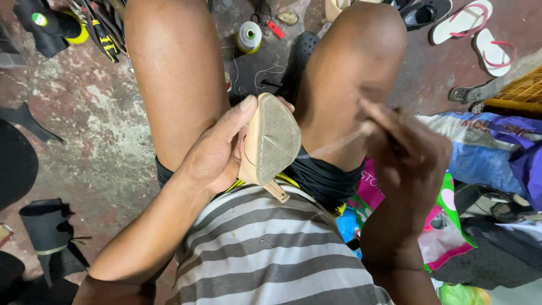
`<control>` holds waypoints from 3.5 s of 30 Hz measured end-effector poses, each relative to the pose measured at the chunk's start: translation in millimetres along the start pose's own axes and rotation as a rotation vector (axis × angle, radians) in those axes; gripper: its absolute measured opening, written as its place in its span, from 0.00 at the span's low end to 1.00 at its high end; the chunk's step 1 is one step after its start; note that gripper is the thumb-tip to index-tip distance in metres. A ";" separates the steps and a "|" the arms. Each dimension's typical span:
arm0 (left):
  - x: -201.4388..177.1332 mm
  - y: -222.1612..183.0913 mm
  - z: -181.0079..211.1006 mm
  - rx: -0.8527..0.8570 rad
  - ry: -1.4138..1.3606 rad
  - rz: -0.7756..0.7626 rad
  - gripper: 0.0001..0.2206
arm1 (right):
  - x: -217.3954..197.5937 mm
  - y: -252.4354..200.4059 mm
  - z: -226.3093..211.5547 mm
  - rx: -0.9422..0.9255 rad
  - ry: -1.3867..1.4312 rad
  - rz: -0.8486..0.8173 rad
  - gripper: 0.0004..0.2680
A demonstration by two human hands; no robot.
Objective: The person stitches the sole of a beige high-heeled shoe using a needle and thread, pulling the thread through the material by hand.
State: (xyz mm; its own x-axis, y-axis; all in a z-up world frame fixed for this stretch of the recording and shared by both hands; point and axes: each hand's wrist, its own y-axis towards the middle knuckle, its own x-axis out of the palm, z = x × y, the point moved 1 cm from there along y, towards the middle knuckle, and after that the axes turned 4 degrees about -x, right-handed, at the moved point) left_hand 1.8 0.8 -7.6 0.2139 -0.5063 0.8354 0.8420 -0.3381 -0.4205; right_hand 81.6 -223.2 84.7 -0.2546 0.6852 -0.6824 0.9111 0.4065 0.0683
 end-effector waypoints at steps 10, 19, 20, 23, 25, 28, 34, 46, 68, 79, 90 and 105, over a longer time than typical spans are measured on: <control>-8.9 -3.0 -11.6 0.074 -0.003 -0.054 0.23 | 39.0 -4.0 -33.8 -0.134 0.095 -0.264 0.11; -7.8 0.0 -15.5 0.119 0.046 -0.046 0.22 | 36.4 -9.0 -32.0 -0.122 0.101 -0.259 0.14; -7.0 0.5 -15.6 0.115 0.043 -0.049 0.22 | 35.7 -8.9 -31.8 -0.117 0.098 -0.259 0.14; -5.5 1.7 -15.8 0.114 0.065 -0.028 0.23 | 34.4 -7.6 -30.6 -0.111 0.129 -0.271 0.13; -4.9 2.6 -16.5 0.122 0.070 -0.031 0.21 | 33.3 -9.4 -29.4 -0.098 0.060 -0.274 0.12; -4.4 5.1 -18.9 0.121 0.006 0.018 0.18 | 33.4 -12.7 -25.6 -0.127 0.029 -0.232 0.13; -1.5 23.1 -39.4 0.093 -0.111 0.001 0.19 | 13.7 -17.5 -11.6 -0.116 -0.088 -0.279 0.18; 11.6 44.6 -60.4 0.138 0.259 -0.006 0.18 | -16.7 -10.4 20.8 -0.276 -0.207 -0.414 0.11; 7.5 30.3 -36.8 0.038 0.511 0.131 0.14 | -19.2 12.4 2.6 -0.277 -0.414 -0.598 0.03; -142.9 -97.5 38.0 -0.146 1.102 0.567 0.23 | -22.6 8.6 33.1 -0.053 -0.032 -0.602 0.06; -1.3 -7.5 -15.9 0.677 1.695 0.203 0.12 | -23.0 0.4 37.0 0.201 0.283 -0.585 0.09; -13.4 -15.4 -15.0 0.463 1.085 0.105 0.03 | -30.7 -3.2 56.6 0.310 0.412 -0.622 0.06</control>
State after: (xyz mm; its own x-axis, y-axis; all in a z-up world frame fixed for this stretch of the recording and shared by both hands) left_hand -21.4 0.9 -17.6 -0.0522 -0.9983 -0.0267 0.9922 -0.0488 -0.1144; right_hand 104.9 -279.8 64.2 -0.7887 0.5809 -0.2012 0.5960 0.6423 -0.4819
